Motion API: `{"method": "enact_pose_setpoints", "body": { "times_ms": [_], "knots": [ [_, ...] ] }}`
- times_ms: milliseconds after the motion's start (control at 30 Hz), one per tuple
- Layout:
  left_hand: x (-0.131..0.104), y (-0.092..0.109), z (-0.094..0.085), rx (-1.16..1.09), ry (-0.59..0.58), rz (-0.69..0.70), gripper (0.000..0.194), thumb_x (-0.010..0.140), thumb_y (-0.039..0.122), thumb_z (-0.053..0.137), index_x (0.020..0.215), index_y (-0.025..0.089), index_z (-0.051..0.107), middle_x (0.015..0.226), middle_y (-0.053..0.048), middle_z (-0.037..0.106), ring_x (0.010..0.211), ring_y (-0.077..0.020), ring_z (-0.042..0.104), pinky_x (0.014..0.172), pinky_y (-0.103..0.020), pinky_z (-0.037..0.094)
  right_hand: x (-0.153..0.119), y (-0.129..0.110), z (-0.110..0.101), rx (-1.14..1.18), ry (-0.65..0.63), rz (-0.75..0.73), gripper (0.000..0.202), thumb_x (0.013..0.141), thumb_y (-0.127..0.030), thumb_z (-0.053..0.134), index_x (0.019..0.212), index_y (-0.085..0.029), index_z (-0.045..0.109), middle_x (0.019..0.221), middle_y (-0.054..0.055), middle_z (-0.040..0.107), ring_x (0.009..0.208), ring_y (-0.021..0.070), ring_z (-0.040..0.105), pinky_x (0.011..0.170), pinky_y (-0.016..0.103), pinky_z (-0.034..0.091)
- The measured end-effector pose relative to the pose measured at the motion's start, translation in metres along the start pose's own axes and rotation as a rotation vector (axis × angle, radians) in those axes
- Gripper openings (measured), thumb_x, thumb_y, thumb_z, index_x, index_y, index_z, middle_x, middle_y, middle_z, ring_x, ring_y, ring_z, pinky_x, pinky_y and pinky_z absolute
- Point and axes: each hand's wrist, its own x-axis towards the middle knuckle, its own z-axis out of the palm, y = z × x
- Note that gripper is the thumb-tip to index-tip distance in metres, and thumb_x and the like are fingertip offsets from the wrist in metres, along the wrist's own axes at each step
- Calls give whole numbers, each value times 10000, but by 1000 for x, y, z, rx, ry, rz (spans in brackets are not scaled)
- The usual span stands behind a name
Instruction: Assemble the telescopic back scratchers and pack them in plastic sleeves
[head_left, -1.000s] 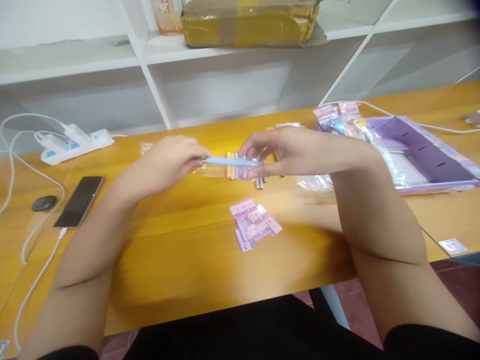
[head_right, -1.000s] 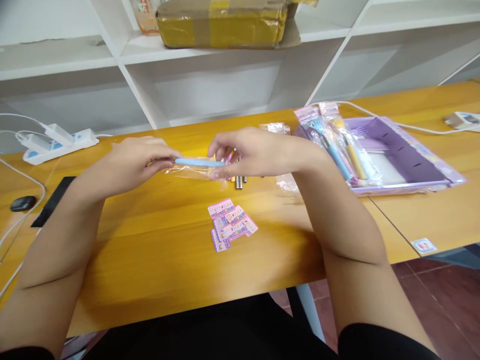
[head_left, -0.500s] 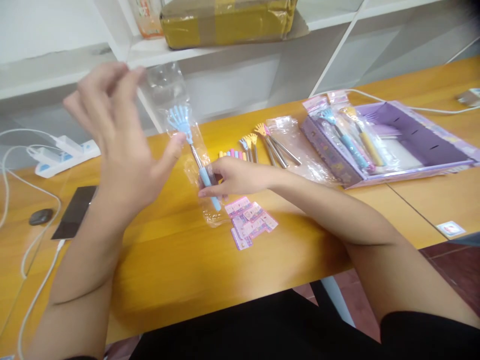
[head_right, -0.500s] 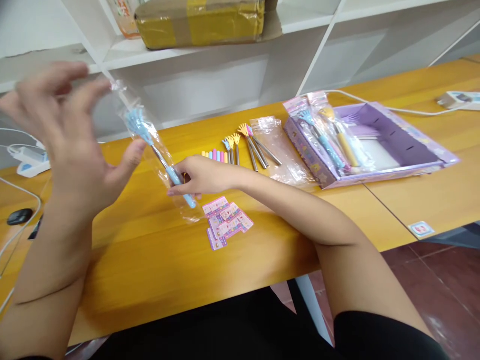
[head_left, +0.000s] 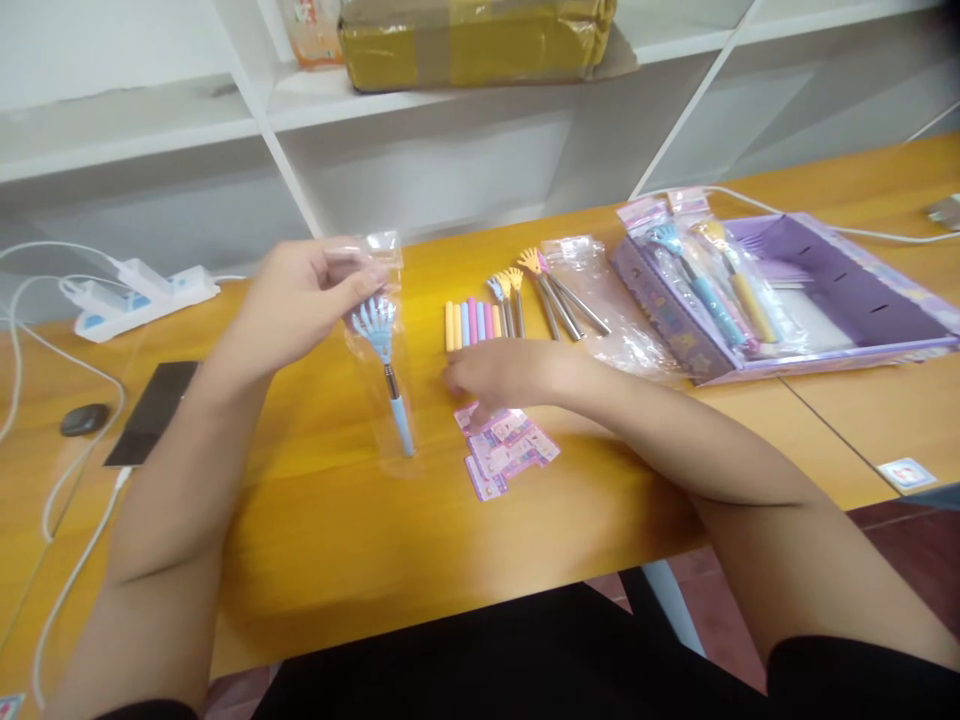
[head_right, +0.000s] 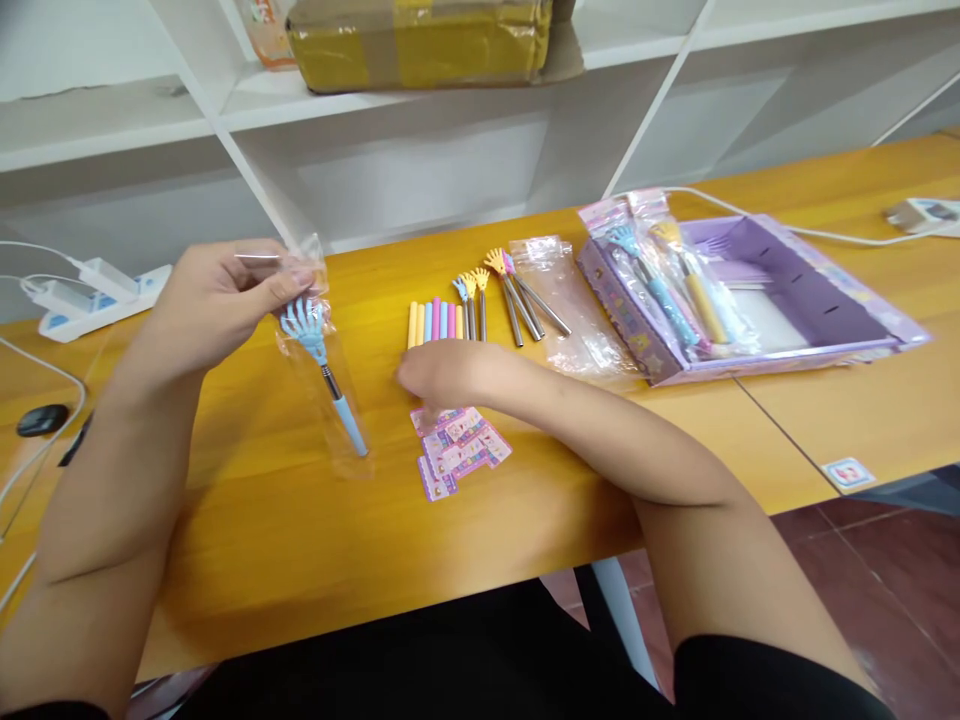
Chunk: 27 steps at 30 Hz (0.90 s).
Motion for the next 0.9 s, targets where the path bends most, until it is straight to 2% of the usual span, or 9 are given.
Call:
{"method": "enact_pose_setpoints", "body": {
  "times_ms": [100, 200, 333, 467, 567, 633, 767, 833, 900],
  "knots": [
    [1, -3, 0, -19, 40, -21, 496, 986, 656, 670, 819, 210, 807, 816, -77, 803, 741, -186, 742, 724, -327, 590, -1, -2, -2, -206, -159, 184, 494, 783, -483, 940, 1034, -74, 826, 1063, 169, 771, 899, 298, 728, 711, 351, 475],
    [3, -8, 2, -28, 56, -32, 600, 1015, 698, 591, 752, 198, 794, 760, -97, 784, 728, -204, 752, 745, -359, 601, 3, -8, -1, -274, -216, 194, 449, 778, -385, 951, 1086, -77, 840, 1080, 174, 786, 956, 329, 744, 743, 372, 506],
    [10, -19, 13, -56, 24, -35, 559, 1032, 678, 573, 831, 198, 776, 783, -74, 775, 718, -190, 753, 701, -324, 596, 0, -10, -7, -267, -256, 190, 320, 885, -302, 844, 1089, -56, 840, 1019, 173, 794, 902, 299, 732, 707, 361, 463],
    [16, -29, 29, -110, -9, -89, 502, 1029, 655, 586, 896, 193, 728, 778, -60, 775, 716, -179, 759, 654, -279, 584, -14, -1, -17, -149, -193, 135, 175, 910, -209, 776, 1039, -107, 835, 944, 113, 776, 815, 227, 673, 668, 328, 382],
    [17, -32, 39, -153, -66, -137, 531, 1025, 659, 577, 841, 179, 710, 774, -82, 785, 706, -179, 765, 616, -262, 569, -21, 8, -19, -50, -126, 90, 195, 885, -185, 782, 1075, -149, 809, 967, 69, 765, 781, 187, 624, 651, 307, 349],
    [16, -33, 44, -173, -103, -158, 559, 1028, 668, 558, 820, 172, 712, 782, -99, 793, 709, -183, 769, 608, -262, 569, -25, 13, -19, -37, -92, 91, 217, 868, -159, 776, 1084, -165, 798, 958, 55, 761, 763, 179, 608, 638, 304, 335],
    [14, -33, 49, -208, -127, -170, 526, 1036, 638, 557, 862, 168, 719, 798, -94, 791, 713, -187, 774, 590, -261, 567, -38, 19, -24, -29, -60, 66, 137, 880, -128, 727, 985, -183, 798, 900, 39, 763, 753, 174, 622, 652, 303, 354],
    [13, -34, 49, -217, -126, -161, 479, 1042, 607, 569, 889, 176, 711, 794, -74, 778, 702, -179, 765, 592, -261, 567, -49, 20, -31, 22, 12, 0, 111, 908, -137, 697, 950, -190, 785, 914, 33, 772, 770, 173, 643, 684, 301, 389],
    [13, -34, 49, -214, -121, -140, 442, 1046, 579, 578, 896, 184, 705, 779, -55, 760, 678, -165, 742, 599, -261, 567, -61, 21, -38, 99, 159, -90, 109, 958, -184, 663, 966, -200, 771, 950, 36, 780, 821, 182, 670, 738, 304, 429]
  ]
}}
